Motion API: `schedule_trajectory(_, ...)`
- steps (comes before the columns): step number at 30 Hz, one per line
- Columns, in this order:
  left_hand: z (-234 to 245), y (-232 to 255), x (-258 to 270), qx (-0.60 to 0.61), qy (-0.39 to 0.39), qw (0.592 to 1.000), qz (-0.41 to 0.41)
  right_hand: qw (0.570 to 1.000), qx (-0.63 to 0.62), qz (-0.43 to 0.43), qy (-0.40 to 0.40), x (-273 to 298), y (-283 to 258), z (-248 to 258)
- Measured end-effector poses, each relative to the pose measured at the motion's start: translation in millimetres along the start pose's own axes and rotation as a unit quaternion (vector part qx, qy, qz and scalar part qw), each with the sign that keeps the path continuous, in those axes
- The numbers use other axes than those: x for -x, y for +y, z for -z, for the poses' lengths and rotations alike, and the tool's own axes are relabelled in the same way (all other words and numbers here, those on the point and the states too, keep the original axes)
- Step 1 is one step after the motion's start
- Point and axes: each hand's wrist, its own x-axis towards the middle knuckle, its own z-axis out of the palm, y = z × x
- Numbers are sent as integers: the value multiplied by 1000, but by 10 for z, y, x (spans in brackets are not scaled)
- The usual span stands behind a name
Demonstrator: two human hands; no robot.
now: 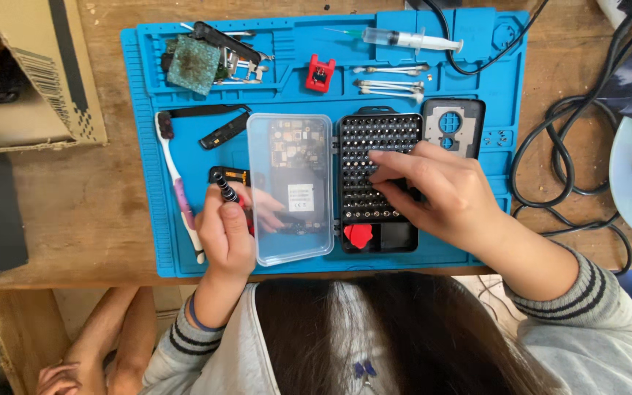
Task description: The person disassembles a smartphone on a blue work mat, removing the motherboard and battery. They then open a screwdriver kit, select a bit, and attach it to the handle.
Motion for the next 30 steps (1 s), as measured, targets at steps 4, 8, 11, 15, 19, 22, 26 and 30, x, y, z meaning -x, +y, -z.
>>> schedule_trajectory(4,82,-89,5,-34,2,999,-31,1000,15,-7,-6,70,18,-22)
schedule_trajectory(8,-14,71,-10,-40,39,997,-55,997,58,41,-2,125,59,-55)
schedule_trajectory(11,-142,273,0,-7,59,996,-59,994,90,65,15,206,126,-127)
schedule_trajectory(15,-194,242,31,53,50,995,-73,988,123,75,47,340,245,-262)
schedule_trajectory(19,-287,209,93,96,19,993,-58,990,75,103,67,302,288,-145)
schedule_trajectory(22,-394,277,76,49,-95,992,-72,988,-5,104,115,202,267,81)
schedule_trajectory(26,-488,483,-11,-64,-277,952,-112,972,-150,31,179,99,214,344)
schedule_trajectory(30,-490,512,-48,-76,-333,938,-58,972,-158,-72,157,128,286,469)
